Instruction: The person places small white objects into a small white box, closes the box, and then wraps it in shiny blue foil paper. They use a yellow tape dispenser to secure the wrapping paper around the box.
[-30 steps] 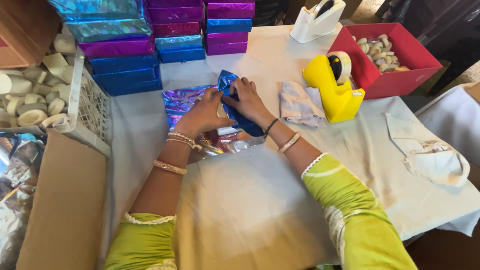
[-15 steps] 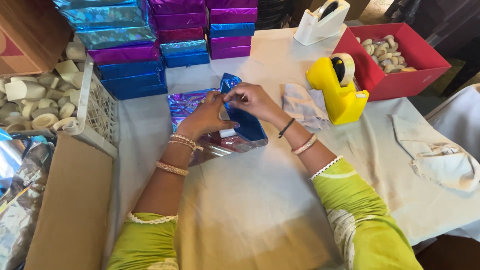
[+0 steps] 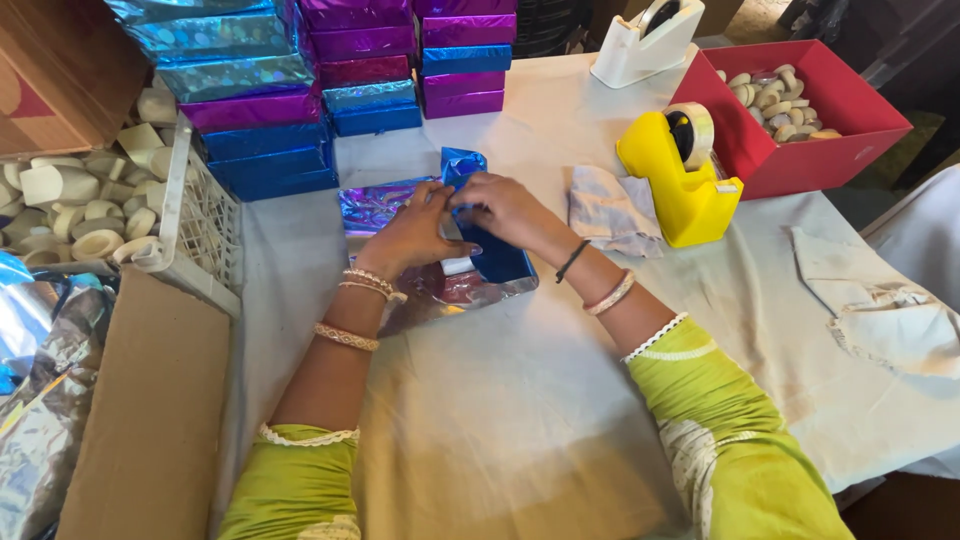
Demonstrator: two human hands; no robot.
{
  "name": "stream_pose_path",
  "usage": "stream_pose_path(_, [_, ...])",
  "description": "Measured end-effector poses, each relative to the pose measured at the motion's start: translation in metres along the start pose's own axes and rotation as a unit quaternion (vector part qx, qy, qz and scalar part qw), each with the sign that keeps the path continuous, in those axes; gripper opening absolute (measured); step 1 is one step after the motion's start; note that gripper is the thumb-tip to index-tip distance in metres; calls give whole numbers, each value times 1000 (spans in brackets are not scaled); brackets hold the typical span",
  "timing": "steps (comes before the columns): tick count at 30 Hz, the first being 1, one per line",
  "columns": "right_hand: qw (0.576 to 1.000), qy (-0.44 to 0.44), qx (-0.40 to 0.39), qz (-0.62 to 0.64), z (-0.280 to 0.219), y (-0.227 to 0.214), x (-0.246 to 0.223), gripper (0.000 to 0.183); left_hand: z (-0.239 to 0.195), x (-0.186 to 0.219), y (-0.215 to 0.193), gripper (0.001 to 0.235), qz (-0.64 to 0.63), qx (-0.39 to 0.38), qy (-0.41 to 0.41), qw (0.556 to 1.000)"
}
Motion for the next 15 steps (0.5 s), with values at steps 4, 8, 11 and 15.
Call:
stream_pose_path(4, [991, 92, 48, 85, 3, -25, 6, 14, -3, 5, -3, 108, -10, -6, -2, 1000])
stream_pose_path(8, [1000, 22, 3, 10, 3, -17, -10, 17, -5, 7, -7, 109, -17, -8, -8, 1000])
stream_pose_path(11, [999, 7, -42, -19, 0, 2, -4, 21, -2, 3, -1, 109, -12, -9, -4, 1000])
stream_pose_path(15, [992, 34, -102, -58, -3, 12, 1, 29, 3, -5, 2, 108, -6, 10, 30, 999])
Point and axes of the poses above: each hand's wrist, its own z-axis towards the middle knuckle, its own y-axis out of the palm, x = y × z, the point moved 10 cm from there along z, towards the middle knuckle, and after that the axes turned 7 degrees about z, right-handed, at the moved point
